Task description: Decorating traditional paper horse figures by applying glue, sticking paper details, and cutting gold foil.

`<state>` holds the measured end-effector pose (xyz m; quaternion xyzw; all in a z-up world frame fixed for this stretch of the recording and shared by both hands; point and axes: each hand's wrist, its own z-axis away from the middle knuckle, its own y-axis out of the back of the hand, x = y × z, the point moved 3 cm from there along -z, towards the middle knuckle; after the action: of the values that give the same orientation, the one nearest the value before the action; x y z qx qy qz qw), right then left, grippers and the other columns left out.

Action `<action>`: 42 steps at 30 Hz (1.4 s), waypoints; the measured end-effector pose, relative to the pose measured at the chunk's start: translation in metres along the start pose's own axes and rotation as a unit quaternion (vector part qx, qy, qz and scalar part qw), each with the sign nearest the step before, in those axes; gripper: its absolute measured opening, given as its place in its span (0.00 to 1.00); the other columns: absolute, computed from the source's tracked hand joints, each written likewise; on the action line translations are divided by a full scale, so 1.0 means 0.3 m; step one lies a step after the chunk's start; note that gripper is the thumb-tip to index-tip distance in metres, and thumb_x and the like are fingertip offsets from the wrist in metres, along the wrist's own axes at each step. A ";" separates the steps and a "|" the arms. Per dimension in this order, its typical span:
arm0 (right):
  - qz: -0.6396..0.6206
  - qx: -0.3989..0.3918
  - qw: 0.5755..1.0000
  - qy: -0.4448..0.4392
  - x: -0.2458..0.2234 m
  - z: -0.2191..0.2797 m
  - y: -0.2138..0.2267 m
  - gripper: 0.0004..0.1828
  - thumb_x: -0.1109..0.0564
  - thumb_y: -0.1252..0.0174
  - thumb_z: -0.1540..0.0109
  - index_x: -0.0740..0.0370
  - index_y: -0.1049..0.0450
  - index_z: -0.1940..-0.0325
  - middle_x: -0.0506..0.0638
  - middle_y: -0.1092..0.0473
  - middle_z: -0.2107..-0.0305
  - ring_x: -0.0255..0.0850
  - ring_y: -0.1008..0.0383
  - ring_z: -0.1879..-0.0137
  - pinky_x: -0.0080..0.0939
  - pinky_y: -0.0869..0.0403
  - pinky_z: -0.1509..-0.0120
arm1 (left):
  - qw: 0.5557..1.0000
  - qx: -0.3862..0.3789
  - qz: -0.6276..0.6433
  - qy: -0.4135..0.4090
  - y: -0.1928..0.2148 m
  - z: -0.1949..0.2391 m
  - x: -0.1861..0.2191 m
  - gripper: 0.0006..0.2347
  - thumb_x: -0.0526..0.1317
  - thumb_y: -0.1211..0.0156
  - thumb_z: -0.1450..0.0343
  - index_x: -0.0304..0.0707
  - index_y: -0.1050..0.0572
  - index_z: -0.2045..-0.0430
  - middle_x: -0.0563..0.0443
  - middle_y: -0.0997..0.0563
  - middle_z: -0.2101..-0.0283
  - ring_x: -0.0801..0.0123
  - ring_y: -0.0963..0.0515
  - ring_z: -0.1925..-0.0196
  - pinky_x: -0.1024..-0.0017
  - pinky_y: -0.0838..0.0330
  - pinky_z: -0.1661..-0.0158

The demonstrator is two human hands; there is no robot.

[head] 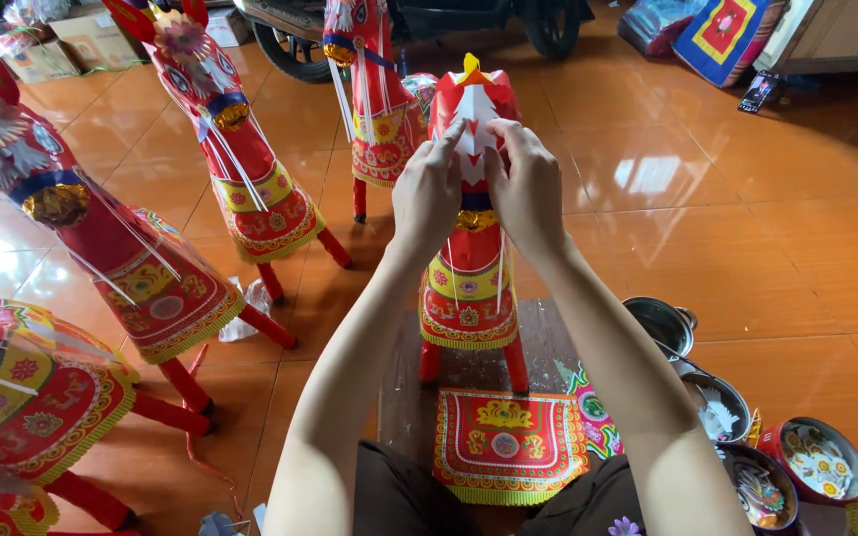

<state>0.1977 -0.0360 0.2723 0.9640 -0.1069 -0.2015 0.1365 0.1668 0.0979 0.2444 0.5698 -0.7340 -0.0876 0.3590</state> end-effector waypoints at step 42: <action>0.040 -0.001 0.996 0.085 0.068 0.237 -0.011 0.21 0.77 0.54 0.41 0.68 0.25 0.49 0.58 0.29 0.52 0.49 0.32 0.44 0.44 0.34 0.41 | 0.963 0.098 0.058 -0.244 -0.007 0.182 -0.074 0.22 0.23 0.58 0.35 0.35 0.27 0.47 0.43 0.27 0.41 0.52 0.28 0.39 0.62 0.34 0.43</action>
<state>0.1868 -0.0539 0.2013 0.9723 -0.1337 -0.1134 0.1544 0.1362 0.1018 0.1940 0.5201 -0.8359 -0.1313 0.1159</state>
